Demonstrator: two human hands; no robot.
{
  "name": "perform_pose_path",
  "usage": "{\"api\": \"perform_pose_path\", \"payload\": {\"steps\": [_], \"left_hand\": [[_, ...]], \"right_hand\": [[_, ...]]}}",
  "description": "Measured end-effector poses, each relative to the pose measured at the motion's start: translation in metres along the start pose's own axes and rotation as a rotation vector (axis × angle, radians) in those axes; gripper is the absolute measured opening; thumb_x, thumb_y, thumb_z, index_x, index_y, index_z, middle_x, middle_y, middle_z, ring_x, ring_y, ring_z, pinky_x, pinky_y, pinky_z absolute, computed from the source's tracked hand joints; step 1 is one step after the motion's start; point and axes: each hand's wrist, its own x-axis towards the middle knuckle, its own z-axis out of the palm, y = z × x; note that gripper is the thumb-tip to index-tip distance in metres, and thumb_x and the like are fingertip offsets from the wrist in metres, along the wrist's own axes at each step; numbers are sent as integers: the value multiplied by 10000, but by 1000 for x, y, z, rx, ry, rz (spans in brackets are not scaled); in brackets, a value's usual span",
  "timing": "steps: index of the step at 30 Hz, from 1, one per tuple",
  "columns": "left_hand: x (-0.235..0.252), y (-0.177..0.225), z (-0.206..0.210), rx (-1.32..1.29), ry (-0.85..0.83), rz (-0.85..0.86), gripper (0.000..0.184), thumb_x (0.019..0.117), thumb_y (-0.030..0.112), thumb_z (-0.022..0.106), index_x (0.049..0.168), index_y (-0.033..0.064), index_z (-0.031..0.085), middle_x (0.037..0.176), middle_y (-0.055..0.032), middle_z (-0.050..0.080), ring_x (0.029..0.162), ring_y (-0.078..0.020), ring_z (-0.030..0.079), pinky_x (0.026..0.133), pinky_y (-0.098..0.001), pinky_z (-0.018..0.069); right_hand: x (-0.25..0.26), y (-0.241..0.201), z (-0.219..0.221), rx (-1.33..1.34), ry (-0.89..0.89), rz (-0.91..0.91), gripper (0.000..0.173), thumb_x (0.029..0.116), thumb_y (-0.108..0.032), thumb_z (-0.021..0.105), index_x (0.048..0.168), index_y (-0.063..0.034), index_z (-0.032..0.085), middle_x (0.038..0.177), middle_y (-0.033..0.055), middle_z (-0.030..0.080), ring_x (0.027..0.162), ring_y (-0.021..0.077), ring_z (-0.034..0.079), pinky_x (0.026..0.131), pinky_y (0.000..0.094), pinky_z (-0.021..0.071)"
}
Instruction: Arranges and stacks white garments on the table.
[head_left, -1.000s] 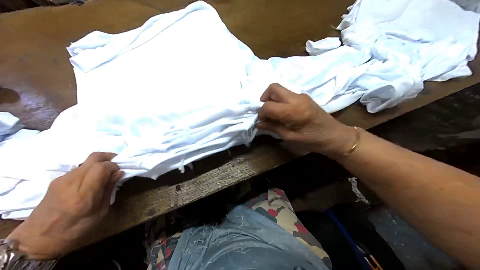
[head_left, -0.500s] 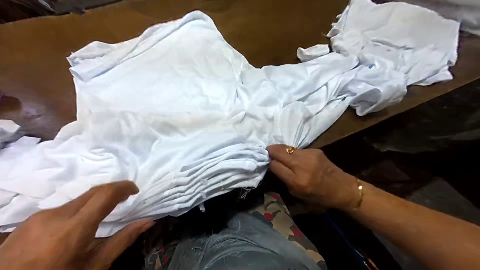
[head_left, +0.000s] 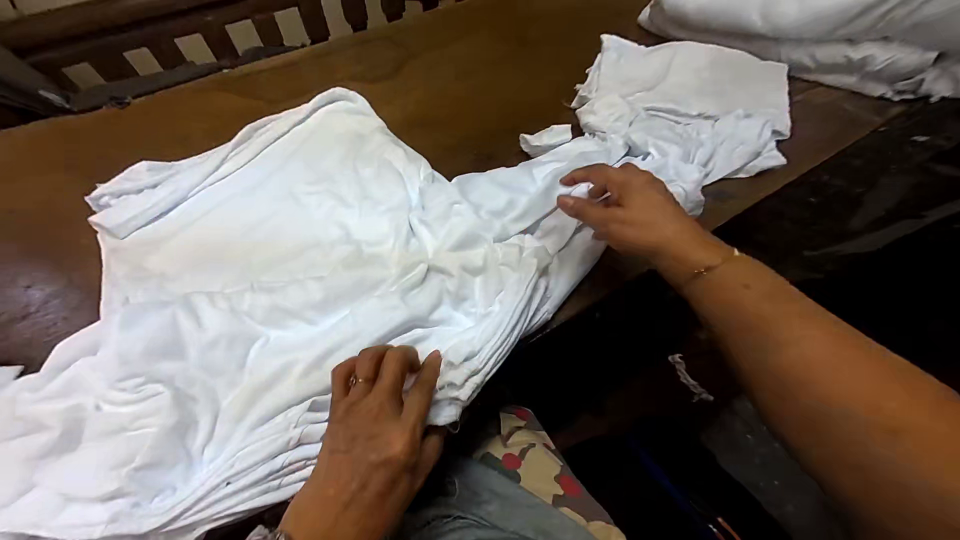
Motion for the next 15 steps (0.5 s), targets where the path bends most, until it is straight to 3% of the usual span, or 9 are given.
{"api": "perform_pose_path", "payload": {"steps": [1, 3, 4, 5, 6, 8, 10, 13, 15], "left_hand": [[-1, 2, 2, -28, 20, 5, 480, 855, 356, 711, 1264, 105, 696, 1299, -164, 608, 1227, -360, 533, 982, -551, 404], [-3, 2, 10, -122, 5, -9, 509, 882, 321, 709, 1323, 76, 638, 1488, -177, 521, 1400, -351, 464, 1096, -562, 404], [-5, 2, 16, -155, -1, -20, 528, 900, 300, 691, 1374, 81, 607, 1509, -149, 518, 1414, -324, 466, 1096, -559, 420], [-6, 2, 21, -164, -1, -27, 527, 925, 281, 662, 1414, 99, 582, 1520, -119, 523, 1425, -304, 464, 1095, -557, 422], [-7, 3, 23, -165, 0, -34, 517, 942, 267, 637, 1437, 131, 574, 1522, -96, 529, 1427, -295, 464, 1091, -555, 421], [-8, 5, 24, -170, -14, -50, 485, 964, 257, 600, 1447, 237, 572, 1523, -75, 528, 1419, -305, 464, 1081, -548, 422], [-10, 7, 23, -175, -16, -62, 467, 969, 248, 580, 1433, 295, 585, 1509, -90, 531, 1359, -317, 494, 1053, -523, 418], [-11, 9, 24, -185, -30, -82, 479, 976, 248, 566, 1446, 340, 572, 1535, -90, 506, 1321, -309, 502, 1012, -483, 417], [-10, 12, 26, -168, -35, -92, 489, 970, 263, 555, 1448, 367, 559, 1526, -96, 513, 1303, -316, 518, 964, -479, 443]], "right_hand": [[14, 9, 3, -51, -2, 71, 581, 996, -530, 608, 1414, -126, 600, 1278, 333, 574, 1093, 499, 610, 894, 695, 476], [30, 15, 17, -85, -21, 157, 728, 921, -629, 649, 1442, -125, 580, 1407, 401, 478, 1265, 602, 489, 959, 784, 400], [31, 10, 26, -76, -17, 149, 699, 908, -568, 706, 1390, -73, 604, 1379, 411, 488, 1269, 605, 480, 967, 781, 394], [32, 6, 37, -69, 3, 98, 592, 918, -458, 743, 1281, -1, 640, 1268, 392, 567, 1217, 577, 533, 966, 747, 424], [32, 5, 47, -88, 18, 17, 465, 949, -355, 724, 1179, 43, 657, 1140, 362, 627, 1127, 550, 596, 932, 716, 464], [37, 15, 55, -182, 30, -159, 337, 1020, -271, 610, 1084, 58, 644, 993, 302, 657, 1001, 500, 658, 867, 666, 512], [47, 29, 35, -146, 128, -256, 336, 1046, -239, 560, 1075, 88, 636, 1011, 308, 665, 1005, 487, 665, 899, 653, 505], [59, 48, -5, -110, 317, -255, 347, 1059, -211, 496, 1099, 119, 594, 1051, 328, 645, 1019, 479, 646, 919, 620, 480], [56, 66, -1, -156, 285, -308, 295, 1049, -156, 510, 1040, 123, 606, 983, 342, 636, 956, 528, 643, 865, 687, 486]]}}
